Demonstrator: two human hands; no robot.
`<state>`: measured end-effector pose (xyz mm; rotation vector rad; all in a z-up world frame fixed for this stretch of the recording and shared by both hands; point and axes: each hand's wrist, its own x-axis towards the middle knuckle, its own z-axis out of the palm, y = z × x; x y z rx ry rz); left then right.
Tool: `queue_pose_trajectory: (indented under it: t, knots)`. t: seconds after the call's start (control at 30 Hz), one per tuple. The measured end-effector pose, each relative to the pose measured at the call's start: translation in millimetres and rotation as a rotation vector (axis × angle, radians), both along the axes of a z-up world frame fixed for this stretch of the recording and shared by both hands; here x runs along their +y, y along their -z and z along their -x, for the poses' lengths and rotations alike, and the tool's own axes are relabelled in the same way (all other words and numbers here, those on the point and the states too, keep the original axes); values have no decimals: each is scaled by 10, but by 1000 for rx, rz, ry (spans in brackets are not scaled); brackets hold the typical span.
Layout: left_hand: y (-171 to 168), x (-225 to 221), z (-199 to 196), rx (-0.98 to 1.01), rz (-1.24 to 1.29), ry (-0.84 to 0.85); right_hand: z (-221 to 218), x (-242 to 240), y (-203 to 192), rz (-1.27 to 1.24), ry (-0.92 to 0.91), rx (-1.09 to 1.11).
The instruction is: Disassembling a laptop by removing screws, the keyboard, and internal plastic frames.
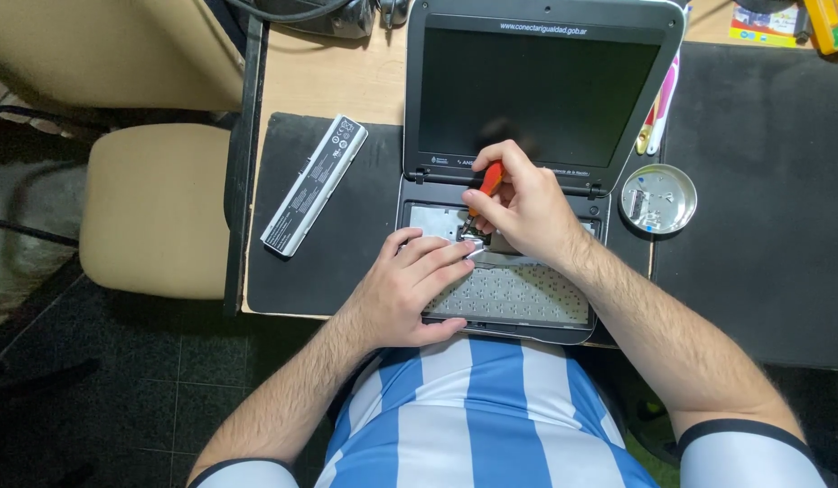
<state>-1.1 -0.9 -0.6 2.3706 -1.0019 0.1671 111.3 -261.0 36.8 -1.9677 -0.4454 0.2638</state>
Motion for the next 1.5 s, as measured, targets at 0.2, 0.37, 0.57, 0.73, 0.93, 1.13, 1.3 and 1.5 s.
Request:
queue_pose_trajectory:
  t: [0.2,0.37,0.57,0.73,0.93,1.13,1.3,1.5]
  knots:
    - [-11,7,-4,7,-10,4,-29,-16,39,-25,-24,4]
    - [-20,11,-4,7,-9,6,-11,-21,26,-52,-14,5]
    - [-22,20,-15,3,-7,10,79,-218,-88,-22,36,-27]
    - [-13,20,-18,3,-17,21,153,-302,-111,39,98,12]
    - [-3,24,-17,14,-23,22,178,-241,-151,107,101,10]
    - [-5,11,-9,3,-2,17,158,-224,-160,136,94,3]
    - [15,10,-14,-6,4,15,109,-239,-106,68,92,30]
    - [-10,2,-6,4,8,13,124,-250,-78,2,121,45]
